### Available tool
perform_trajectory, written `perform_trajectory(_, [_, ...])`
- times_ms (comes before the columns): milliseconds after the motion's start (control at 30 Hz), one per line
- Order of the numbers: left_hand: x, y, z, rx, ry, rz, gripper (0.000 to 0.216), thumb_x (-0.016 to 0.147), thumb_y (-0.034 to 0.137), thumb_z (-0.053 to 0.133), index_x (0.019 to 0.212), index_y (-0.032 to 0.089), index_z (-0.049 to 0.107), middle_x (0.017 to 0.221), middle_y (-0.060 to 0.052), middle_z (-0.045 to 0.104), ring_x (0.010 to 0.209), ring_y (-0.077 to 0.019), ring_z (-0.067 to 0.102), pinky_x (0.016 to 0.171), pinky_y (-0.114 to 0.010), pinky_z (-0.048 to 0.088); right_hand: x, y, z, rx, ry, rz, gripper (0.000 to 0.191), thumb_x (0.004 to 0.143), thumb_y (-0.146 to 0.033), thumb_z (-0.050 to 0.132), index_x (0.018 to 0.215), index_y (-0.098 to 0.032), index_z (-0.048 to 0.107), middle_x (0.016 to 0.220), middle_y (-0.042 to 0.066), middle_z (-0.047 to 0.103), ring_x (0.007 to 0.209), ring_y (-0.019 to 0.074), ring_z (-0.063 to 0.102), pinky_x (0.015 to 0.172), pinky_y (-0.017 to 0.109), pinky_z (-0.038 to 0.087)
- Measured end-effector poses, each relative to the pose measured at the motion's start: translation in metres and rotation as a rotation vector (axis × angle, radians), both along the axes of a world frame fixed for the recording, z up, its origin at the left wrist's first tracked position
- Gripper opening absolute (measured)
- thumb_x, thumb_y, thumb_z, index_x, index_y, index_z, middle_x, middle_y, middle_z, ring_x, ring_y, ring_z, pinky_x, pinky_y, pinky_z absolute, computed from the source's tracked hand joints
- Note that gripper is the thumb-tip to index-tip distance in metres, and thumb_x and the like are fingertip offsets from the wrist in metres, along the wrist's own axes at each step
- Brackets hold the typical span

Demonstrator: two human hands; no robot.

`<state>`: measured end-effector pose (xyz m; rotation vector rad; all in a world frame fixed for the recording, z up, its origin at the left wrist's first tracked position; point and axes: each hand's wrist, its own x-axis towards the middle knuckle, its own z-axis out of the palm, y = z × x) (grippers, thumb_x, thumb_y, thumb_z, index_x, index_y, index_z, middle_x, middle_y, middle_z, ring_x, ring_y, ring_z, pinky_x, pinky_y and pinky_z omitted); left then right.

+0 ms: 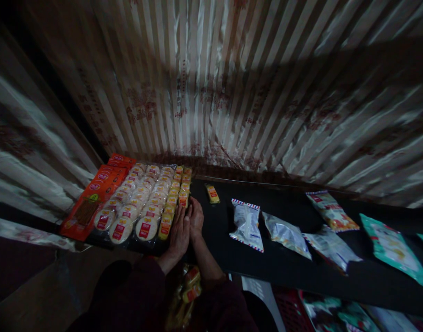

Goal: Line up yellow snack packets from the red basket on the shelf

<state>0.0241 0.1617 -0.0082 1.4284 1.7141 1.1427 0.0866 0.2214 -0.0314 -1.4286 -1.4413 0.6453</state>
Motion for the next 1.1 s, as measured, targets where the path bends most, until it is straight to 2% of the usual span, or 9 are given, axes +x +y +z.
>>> perform_trajectory(133, [0.001, 0.001, -0.011, 0.022, 0.054, 0.011, 0.053, 0.091, 0.033, 0.03, 0.137, 0.01, 0.042, 0.15, -0.013, 0.032, 0.142, -0.0206, 0.023, 0.119, -0.041, 0.017, -0.001, 0.003, 0.001, -0.015, -0.049, 0.032, 0.044, 0.082, -0.028, 0.038, 0.118, -0.016, 0.061, 0.118, 0.011, 0.065, 0.108, 0.0222, 0.057, 0.096, 0.041, 0.045])
perform_trajectory(333, [0.0, 0.0, -0.019, 0.068, 0.058, 0.023, 0.055, 0.092, 0.036, 0.028, 0.138, 0.009, 0.039, 0.151, -0.015, 0.031, 0.142, -0.0196, 0.022, 0.119, -0.041, 0.019, -0.003, 0.001, 0.007, -0.049, -0.081, 0.029, 0.047, 0.081, -0.024, 0.036, 0.12, -0.014, 0.061, 0.115, 0.012, 0.066, 0.106, 0.0229, 0.057, 0.095, 0.04, 0.046])
perform_trajectory(567, [-0.002, -0.003, -0.012, 0.063, 0.089, -0.009, 0.056, 0.094, 0.037, 0.024, 0.139, 0.008, 0.039, 0.151, -0.014, 0.029, 0.143, -0.0193, 0.02, 0.119, -0.04, 0.016, -0.002, 0.012, 0.007, -0.074, -0.065, 0.036, 0.052, 0.078, -0.015, 0.037, 0.128, -0.017, 0.055, 0.12, 0.009, 0.064, 0.112, 0.0203, 0.057, 0.098, 0.037, 0.046])
perform_trajectory(800, [-0.002, 0.002, -0.008, 0.061, 0.089, -0.018, 0.055, 0.094, 0.036, 0.023, 0.139, 0.008, 0.038, 0.151, -0.014, 0.03, 0.143, -0.0201, 0.02, 0.119, -0.043, 0.017, -0.003, 0.019, 0.008, -0.05, -0.071, 0.07, 0.053, 0.075, -0.012, 0.041, 0.124, -0.019, 0.059, 0.119, 0.007, 0.065, 0.115, 0.0209, 0.056, 0.1, 0.038, 0.045])
perform_trajectory(967, [-0.003, 0.001, -0.006, 0.101, 0.068, -0.024, 0.054, 0.094, 0.036, 0.024, 0.141, 0.011, 0.037, 0.151, -0.012, 0.03, 0.143, -0.0192, 0.019, 0.119, -0.042, 0.016, 0.002, 0.027, 0.002, -0.039, -0.081, 0.038, 0.058, 0.075, -0.01, 0.039, 0.13, -0.019, 0.053, 0.126, 0.007, 0.061, 0.117, 0.0193, 0.055, 0.101, 0.037, 0.045])
perform_trajectory(1100, [-0.003, 0.001, -0.004, 0.089, 0.045, -0.028, 0.054, 0.094, 0.037, 0.024, 0.141, 0.014, 0.037, 0.152, -0.01, 0.03, 0.143, -0.0189, 0.019, 0.119, -0.04, 0.015, 0.001, 0.04, -0.001, -0.038, -0.108, 0.003, 0.058, 0.074, -0.008, 0.039, 0.129, -0.017, 0.054, 0.127, 0.008, 0.061, 0.119, 0.0197, 0.054, 0.104, 0.038, 0.043])
